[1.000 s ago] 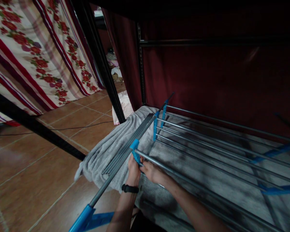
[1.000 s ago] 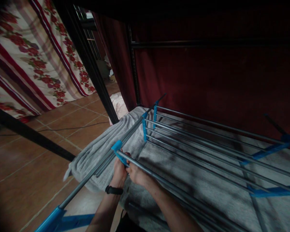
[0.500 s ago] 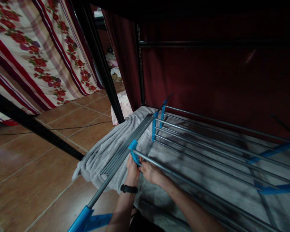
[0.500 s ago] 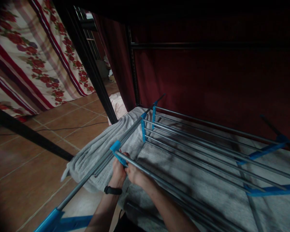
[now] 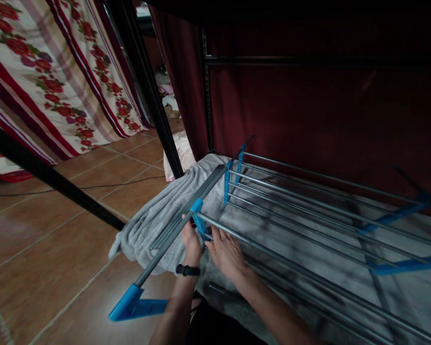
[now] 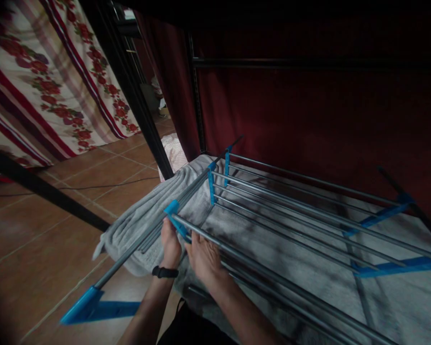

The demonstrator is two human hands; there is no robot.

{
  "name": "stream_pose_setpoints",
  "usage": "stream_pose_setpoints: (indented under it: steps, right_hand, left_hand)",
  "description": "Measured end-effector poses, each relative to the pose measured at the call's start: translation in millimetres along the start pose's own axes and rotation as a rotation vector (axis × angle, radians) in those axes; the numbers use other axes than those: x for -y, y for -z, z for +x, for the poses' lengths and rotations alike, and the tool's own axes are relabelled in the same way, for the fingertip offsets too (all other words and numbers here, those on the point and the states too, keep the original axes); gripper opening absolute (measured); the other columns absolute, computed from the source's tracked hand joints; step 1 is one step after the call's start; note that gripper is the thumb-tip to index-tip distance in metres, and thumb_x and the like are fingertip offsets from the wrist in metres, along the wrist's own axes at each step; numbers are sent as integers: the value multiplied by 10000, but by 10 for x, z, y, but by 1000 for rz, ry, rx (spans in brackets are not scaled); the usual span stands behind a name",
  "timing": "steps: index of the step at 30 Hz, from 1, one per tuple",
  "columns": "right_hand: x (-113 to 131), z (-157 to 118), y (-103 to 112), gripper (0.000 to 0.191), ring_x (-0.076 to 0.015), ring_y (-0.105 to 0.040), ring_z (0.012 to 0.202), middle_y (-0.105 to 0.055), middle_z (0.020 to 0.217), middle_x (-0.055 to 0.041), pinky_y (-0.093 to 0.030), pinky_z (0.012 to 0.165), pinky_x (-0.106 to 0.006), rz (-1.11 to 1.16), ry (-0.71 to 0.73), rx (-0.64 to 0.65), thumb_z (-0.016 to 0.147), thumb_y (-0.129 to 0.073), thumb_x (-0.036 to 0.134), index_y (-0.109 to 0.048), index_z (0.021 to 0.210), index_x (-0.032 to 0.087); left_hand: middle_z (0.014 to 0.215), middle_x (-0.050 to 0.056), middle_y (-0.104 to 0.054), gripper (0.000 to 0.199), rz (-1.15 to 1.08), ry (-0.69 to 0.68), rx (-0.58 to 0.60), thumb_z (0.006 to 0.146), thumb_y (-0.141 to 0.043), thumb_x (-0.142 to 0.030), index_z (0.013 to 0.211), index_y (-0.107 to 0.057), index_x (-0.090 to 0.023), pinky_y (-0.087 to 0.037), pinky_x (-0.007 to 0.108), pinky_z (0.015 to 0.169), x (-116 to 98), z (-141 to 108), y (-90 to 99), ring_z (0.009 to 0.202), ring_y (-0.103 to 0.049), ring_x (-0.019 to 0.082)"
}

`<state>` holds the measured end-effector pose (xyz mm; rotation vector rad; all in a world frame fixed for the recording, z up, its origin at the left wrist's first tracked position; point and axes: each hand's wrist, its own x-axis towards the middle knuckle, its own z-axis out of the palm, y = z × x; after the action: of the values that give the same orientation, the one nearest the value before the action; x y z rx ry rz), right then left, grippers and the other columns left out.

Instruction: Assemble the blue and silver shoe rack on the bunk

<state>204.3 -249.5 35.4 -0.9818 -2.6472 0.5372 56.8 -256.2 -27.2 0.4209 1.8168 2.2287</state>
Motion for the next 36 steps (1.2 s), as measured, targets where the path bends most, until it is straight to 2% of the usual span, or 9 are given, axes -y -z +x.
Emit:
stream_pose_setpoints:
  steps: [2, 4, 6, 9, 13, 17, 27, 32, 36]
  right_hand:
    - [-25, -302, -78, 413, -263, -611, 1167, -656, 1282, -146, -496, 1010, -414, -18, 100, -117, 1020, -449, 234, -538, 1419, 173]
    - [-113, -589, -221, 397, -229, -636, 1093, -680, 1232, -94, -510, 990, -390, -12, 168, -122, 1008, -411, 154, -594, 1351, 232]
    - [-269, -789, -392, 406, -236, -641, 1112, -681, 1253, -96, -510, 1002, -392, -49, 88, -97, 991, -416, 125, -616, 1331, 224]
    - [-556, -871, -577, 400, -292, -597, 1255, -642, 1351, -161, -479, 1062, -419, -172, -155, -29, 992, -441, 156, -610, 1354, 143]
    - [-777, -758, -589, 351, -309, -588, 1286, -647, 1353, -168, -462, 1074, -405, -195, -191, 101, 1018, -456, 245, -648, 1293, 145]
    - [-749, -679, -532, 380, -251, -682, 1139, -706, 1253, -114, -523, 943, -339, -128, -159, 202, 1023, -348, 146, -655, 1235, 216]
    - [-673, -572, -462, 503, -271, -664, 1187, -657, 1354, -141, -512, 988, -356, -62, -129, 254, 973, -350, 115, -530, 1439, 180]
    - [-488, -260, -589, 543, -264, -577, 1318, -600, 1431, -165, -439, 1105, -334, 36, -101, 222, 940, -412, 150, -502, 1475, 111]
    - [-348, 18, -728, 560, -245, -526, 1373, -517, 1523, -132, -387, 1166, -343, 112, -46, 178, 950, -428, 185, -467, 1508, 156]
  left_hand:
    - [817, 36, -622, 304, 60, -54, -73, 921, -504, -472, 855, -608, -194, -512, 326, 749, 13, -36, 89, 762, -602, 186]
    - [870, 35, -620, 166, 87, -58, -95, 884, -540, -351, 888, -609, -201, -505, 335, 833, 69, -136, 167, 829, -607, 190]
    - [921, 46, -637, 139, 180, -68, -59, 836, -528, -229, 929, -628, -202, -491, 345, 892, 152, -276, 225, 891, -612, 200]
    - [946, 71, -662, 291, 389, -98, 77, 764, -473, -103, 975, -653, -191, -493, 377, 901, 264, -466, 287, 917, -621, 225]
    - [931, 79, -663, 365, 505, -154, 255, 677, -490, -37, 954, -679, -183, -490, 410, 914, 320, -560, 363, 921, -613, 244]
    - [984, 102, -669, 336, 582, -184, 376, 734, -536, -89, 1036, -665, -160, -491, 443, 929, 338, -492, 419, 957, -616, 264]
    - [1101, 89, -711, 568, 489, -211, 486, 658, -504, -10, 1171, -664, -194, -457, 487, 1054, 436, -397, 453, 1109, -623, 284]
    - [1095, 94, -724, 570, 549, -232, 459, 667, -515, -13, 1190, -660, -189, -475, 492, 1016, 456, -408, 443, 1033, -637, 285]
    - [1082, 100, -730, 484, 590, -233, 465, 723, -520, -48, 1161, -670, -189, -497, 465, 962, 425, -406, 432, 994, -641, 277]
